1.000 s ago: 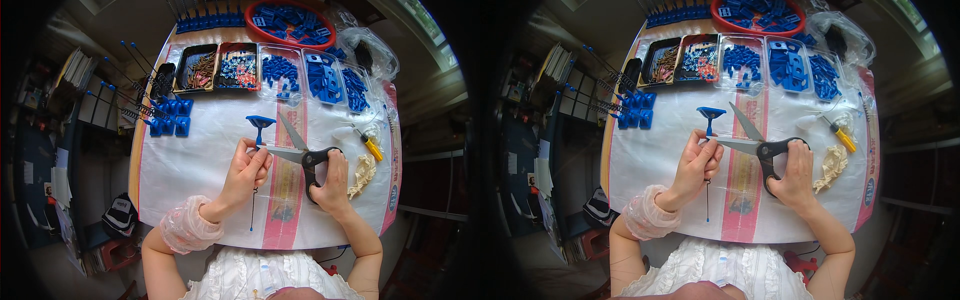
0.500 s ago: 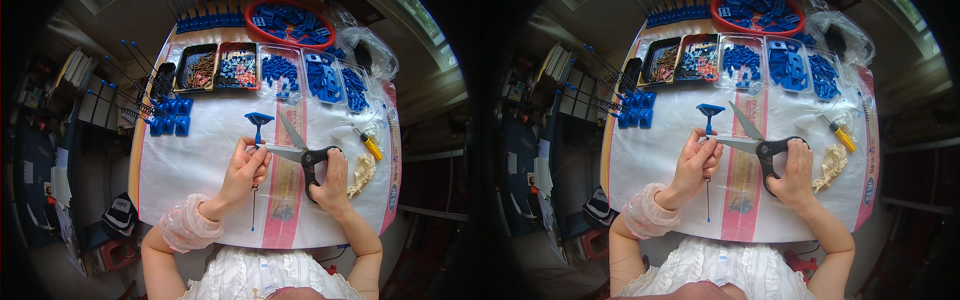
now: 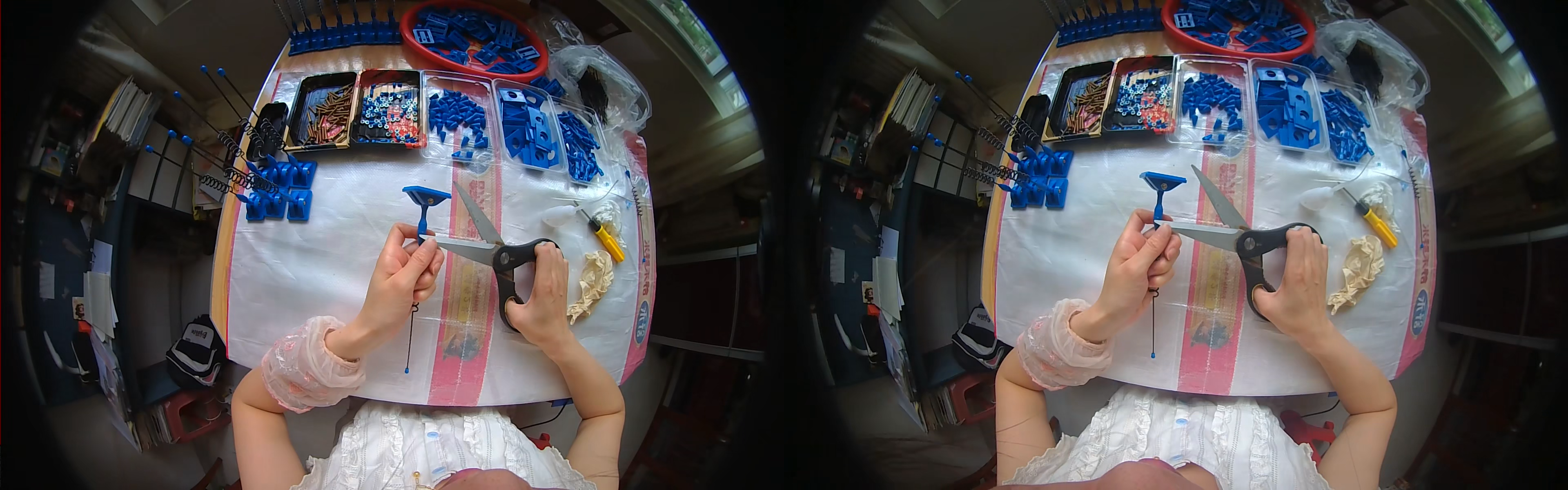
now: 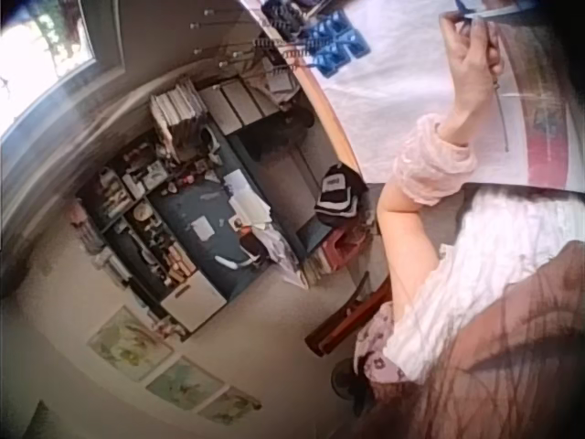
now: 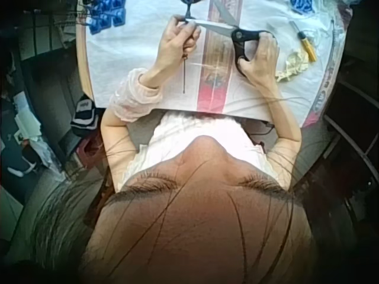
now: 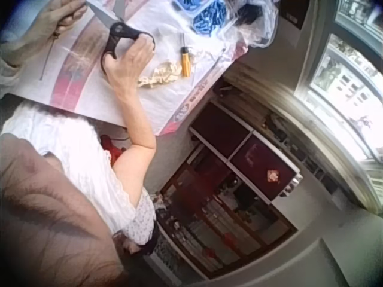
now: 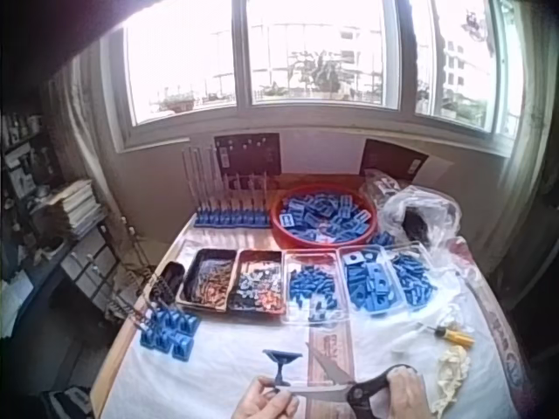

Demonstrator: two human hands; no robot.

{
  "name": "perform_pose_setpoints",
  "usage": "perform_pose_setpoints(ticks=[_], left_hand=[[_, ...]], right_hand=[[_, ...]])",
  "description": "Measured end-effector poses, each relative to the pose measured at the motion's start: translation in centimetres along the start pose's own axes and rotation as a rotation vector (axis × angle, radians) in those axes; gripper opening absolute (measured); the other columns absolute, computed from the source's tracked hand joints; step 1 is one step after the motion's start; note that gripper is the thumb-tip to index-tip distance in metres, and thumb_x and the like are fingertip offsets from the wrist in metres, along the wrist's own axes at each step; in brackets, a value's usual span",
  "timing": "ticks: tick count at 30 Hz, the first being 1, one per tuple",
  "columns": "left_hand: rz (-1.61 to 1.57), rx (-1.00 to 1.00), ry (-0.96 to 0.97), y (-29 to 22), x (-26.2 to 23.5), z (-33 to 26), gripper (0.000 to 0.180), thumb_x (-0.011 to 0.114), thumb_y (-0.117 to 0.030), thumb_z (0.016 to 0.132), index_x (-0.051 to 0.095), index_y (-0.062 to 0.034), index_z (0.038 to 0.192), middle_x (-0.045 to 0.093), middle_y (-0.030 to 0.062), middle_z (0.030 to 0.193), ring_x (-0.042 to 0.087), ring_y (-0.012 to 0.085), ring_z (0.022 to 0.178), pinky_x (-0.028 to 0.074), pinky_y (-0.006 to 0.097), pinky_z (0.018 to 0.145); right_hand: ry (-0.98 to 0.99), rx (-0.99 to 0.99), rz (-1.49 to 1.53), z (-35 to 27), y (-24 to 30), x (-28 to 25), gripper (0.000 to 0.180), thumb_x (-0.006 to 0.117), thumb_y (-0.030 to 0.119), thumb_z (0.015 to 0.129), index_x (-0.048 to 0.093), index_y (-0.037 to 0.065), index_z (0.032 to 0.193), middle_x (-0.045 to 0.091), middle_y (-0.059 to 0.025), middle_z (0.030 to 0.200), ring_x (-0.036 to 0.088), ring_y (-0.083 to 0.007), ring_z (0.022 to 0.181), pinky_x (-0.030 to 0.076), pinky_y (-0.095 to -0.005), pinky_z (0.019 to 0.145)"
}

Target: The recorder is assembling small plastic components and a spring onto a thin metal rod at an assembly station.

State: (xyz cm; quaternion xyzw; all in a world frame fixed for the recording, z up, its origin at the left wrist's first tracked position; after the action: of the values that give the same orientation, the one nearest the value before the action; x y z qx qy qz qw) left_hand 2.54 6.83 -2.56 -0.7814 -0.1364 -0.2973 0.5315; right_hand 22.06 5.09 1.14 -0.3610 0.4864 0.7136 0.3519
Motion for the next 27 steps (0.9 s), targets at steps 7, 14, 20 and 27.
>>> perform_pose_setpoints(ticks=[7, 14, 20, 27], left_hand=[[0.034, 0.027, -0.017, -0.14, -0.23, 0.07, 0.013, 0.048, -0.016, 0.101, 0.036, -0.0129, 0.101, 0.047, 0.0001, 0.074, 0.03, 0.0003, 0.048, 0.024, 0.017, 0.041], [0.029, 0.014, 0.006, -0.01, -0.12, -0.04, 0.01, 0.045, -0.016, 0.103, 0.035, -0.0152, 0.105, 0.047, 0.0001, 0.078, 0.027, -0.0006, 0.05, 0.021, 0.015, 0.043], [0.045, 0.037, 0.015, 0.02, 0.0, 0.09, 0.009, 0.044, -0.016, 0.103, 0.035, -0.0146, 0.105, 0.047, 0.0011, 0.08, 0.026, -0.0003, 0.049, 0.021, 0.016, 0.042], [0.042, 0.007, 0.017, 0.03, -0.02, -0.07, 0.008, 0.044, -0.017, 0.103, 0.036, -0.0151, 0.105, 0.047, -0.0003, 0.077, 0.026, -0.0004, 0.049, 0.02, 0.016, 0.042]], right_hand=[[-0.012, -0.012, -0.005, -0.02, -0.02, 0.0, 0.059, 0.066, 0.007, 0.051, 0.041, -0.002, 0.105, 0.043, -0.018, 0.096, 0.044, -0.0367, 0.092, 0.033, -0.0437, 0.079], [-0.012, -0.014, -0.006, 0.05, 0.09, -0.06, 0.059, 0.066, 0.007, 0.052, 0.041, -0.002, 0.104, 0.043, -0.0178, 0.095, 0.044, -0.0365, 0.091, 0.033, -0.0433, 0.078], [0.0, -0.01, -0.009, 0.09, 0.15, -0.1, 0.058, 0.067, 0.007, 0.052, 0.041, -0.002, 0.104, 0.043, -0.0177, 0.095, 0.044, -0.0361, 0.091, 0.033, -0.0432, 0.078], [-0.003, -0.006, -0.002, 0.09, 0.09, -0.05, 0.059, 0.067, 0.007, 0.051, 0.041, -0.001, 0.104, 0.043, -0.0173, 0.095, 0.044, -0.0358, 0.091, 0.033, -0.0425, 0.078]])
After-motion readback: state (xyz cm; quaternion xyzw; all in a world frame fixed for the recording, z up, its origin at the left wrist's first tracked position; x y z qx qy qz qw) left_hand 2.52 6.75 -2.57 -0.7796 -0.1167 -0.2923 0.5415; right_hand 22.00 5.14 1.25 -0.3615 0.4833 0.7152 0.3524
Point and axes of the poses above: each hand's wrist, its own z-axis towards the middle knuckle, its own x-axis out of the palm, y = z × x, the point moved 8 cm from there along z, towards the middle knuckle
